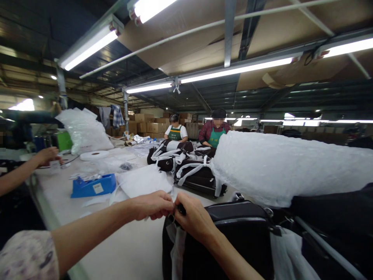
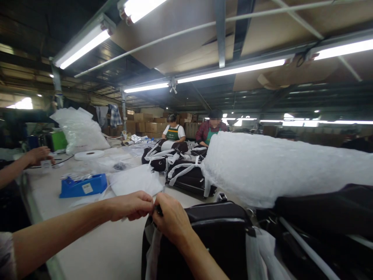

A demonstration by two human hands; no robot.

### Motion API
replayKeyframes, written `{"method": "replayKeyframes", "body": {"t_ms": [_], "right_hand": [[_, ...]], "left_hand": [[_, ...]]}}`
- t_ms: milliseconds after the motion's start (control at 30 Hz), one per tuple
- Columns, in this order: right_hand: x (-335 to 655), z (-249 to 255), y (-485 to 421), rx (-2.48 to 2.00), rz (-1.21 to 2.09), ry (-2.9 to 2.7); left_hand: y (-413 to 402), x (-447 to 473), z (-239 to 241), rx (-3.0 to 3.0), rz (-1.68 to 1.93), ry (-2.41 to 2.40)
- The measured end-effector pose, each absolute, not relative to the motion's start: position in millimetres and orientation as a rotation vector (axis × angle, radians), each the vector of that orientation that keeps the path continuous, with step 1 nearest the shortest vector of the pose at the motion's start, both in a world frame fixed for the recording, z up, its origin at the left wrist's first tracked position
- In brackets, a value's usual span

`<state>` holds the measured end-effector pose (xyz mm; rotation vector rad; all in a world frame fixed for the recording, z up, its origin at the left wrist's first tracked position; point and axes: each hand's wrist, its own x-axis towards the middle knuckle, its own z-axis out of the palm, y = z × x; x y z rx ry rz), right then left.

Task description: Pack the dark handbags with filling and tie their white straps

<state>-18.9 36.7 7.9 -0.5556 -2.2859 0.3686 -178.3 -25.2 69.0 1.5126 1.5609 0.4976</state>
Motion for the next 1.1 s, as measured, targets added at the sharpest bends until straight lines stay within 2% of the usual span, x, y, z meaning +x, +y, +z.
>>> {"method": "replayKeyframes", "body": {"t_ms": [267,467,633,833,1100], "right_hand": [[-5.7,13.4,39.1,-0.379,0.418,-2.332],[-7.1,7.3,32.0,-0.490,0.171,-2.361],[-6.3,9.7,28.7,-0.463,0.157,-2.379],[0.0,17.1,30.8,-0.354,0.359,-2.387],[-13.4,3.8,39.3,-0.477,0.266,-2.356]], "left_hand": [[-17.3,-171.9,54.3,1.141,0.615,1.529],[-18.9,-172.9,51.9,1.118,0.628,1.516],[-20.1,-175.6,55.9,1.124,0.579,1.509],[-27.4,-170.8,63.1,1.217,0.599,1.535],[-32.0,-174.5,66.4,1.510,0.605,1.573]]}}
